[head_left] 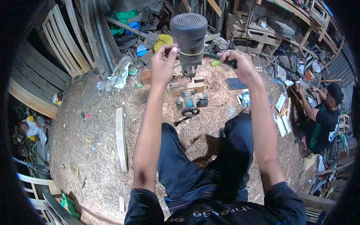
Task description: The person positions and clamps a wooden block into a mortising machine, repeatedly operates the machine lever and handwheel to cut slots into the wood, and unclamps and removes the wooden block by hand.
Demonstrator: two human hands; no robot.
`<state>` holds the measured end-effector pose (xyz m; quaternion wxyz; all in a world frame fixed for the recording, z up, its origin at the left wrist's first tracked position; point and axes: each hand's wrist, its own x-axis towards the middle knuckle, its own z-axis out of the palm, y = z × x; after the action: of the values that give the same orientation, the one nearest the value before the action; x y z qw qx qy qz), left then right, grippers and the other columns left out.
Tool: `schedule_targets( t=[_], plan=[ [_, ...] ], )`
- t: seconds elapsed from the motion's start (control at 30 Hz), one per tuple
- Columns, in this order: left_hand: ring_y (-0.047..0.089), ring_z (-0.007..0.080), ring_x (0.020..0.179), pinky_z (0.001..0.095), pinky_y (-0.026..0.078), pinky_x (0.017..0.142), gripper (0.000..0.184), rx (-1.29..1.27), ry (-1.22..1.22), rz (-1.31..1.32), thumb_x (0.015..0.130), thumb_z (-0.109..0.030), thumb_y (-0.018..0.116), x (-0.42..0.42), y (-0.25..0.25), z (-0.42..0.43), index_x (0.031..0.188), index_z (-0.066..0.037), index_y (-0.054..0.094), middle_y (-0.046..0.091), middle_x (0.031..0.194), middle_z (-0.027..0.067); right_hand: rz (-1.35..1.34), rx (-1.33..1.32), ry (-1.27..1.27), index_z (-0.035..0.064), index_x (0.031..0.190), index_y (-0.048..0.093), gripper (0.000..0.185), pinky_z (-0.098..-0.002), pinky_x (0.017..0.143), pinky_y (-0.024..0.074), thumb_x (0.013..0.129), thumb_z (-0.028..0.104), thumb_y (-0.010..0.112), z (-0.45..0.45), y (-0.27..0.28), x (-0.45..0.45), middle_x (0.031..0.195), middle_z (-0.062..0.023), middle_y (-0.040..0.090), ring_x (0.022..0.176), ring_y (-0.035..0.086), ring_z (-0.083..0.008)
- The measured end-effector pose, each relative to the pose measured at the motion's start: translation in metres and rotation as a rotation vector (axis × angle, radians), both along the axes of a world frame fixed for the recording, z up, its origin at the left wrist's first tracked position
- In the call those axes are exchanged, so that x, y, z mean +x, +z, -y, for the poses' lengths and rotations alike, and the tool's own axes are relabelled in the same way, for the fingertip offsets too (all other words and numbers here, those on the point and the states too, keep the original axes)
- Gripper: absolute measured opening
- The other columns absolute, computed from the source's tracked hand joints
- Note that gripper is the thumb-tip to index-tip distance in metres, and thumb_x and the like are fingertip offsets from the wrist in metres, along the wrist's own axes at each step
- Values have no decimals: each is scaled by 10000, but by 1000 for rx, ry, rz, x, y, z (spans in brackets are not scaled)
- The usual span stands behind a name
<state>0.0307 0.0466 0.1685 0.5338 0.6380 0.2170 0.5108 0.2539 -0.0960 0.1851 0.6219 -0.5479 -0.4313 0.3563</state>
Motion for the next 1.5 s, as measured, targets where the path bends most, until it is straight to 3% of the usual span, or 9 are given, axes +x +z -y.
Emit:
schedule_targets(
  t=[0.17,0.27,0.53,0.77,1.07,1.1,1.23,1.33,1.5],
  plan=[
    [628,78,832,216,503,707,183,-73,-19,-11,971,-127,600,-12,-52,5,1098,-6,651,690,982,40,1063,-791,59,-141,982,600,282,-332,597,535,852,58,449,-28,64,-31,1015,-214,670,837,710,-238],
    [631,88,832,228,511,703,181,-69,21,-86,970,-119,597,-14,-72,7,1101,-5,648,692,982,43,943,-849,39,-150,994,599,326,-390,507,498,854,118,477,-20,65,-36,949,-219,688,641,683,-257],
    [654,120,888,254,518,736,205,-143,23,-191,994,-169,578,-18,-115,16,1147,-49,643,700,1023,62,969,-391,-405,-120,827,673,359,-437,705,546,835,211,533,21,-34,-42,788,-296,677,751,703,-378],
    [629,93,828,227,489,690,186,-262,14,-229,981,-154,591,-21,-151,32,1114,-37,646,689,964,42,456,-821,-96,-58,740,570,302,-380,444,409,861,211,634,8,-9,-32,586,-99,565,478,540,-200],
    [623,114,807,262,506,762,164,-204,-14,-216,961,-60,578,-12,-153,44,1101,8,627,679,931,71,575,-787,-293,-151,931,622,402,-442,672,541,823,236,612,27,-48,-38,795,-278,679,732,712,-339],
    [624,116,808,265,507,763,163,-192,-17,-220,958,-59,579,-12,-155,45,1099,7,627,677,927,70,593,-691,-406,-90,746,603,274,-391,481,441,791,178,645,27,-61,-39,602,-145,597,524,593,-218],
    [626,126,812,272,507,763,164,-182,-12,-234,949,-59,586,-12,-157,41,1096,0,629,671,911,63,646,-699,-377,-72,776,619,296,-409,563,458,808,219,666,29,-91,-33,616,-140,591,562,601,-223],
    [625,127,817,280,502,766,159,-164,-3,-243,939,-64,597,-9,-161,44,1082,-7,639,675,914,57,598,-719,-349,-80,887,668,351,-474,788,530,808,261,649,36,-92,-39,885,-322,669,888,675,-446],
    [618,129,819,283,500,754,169,-136,-54,-312,933,-97,614,-6,-173,64,1083,-27,651,682,896,64,508,-611,-391,-56,881,649,246,-438,642,486,834,184,634,50,-96,-59,673,-230,625,649,660,-339]
  ],
)
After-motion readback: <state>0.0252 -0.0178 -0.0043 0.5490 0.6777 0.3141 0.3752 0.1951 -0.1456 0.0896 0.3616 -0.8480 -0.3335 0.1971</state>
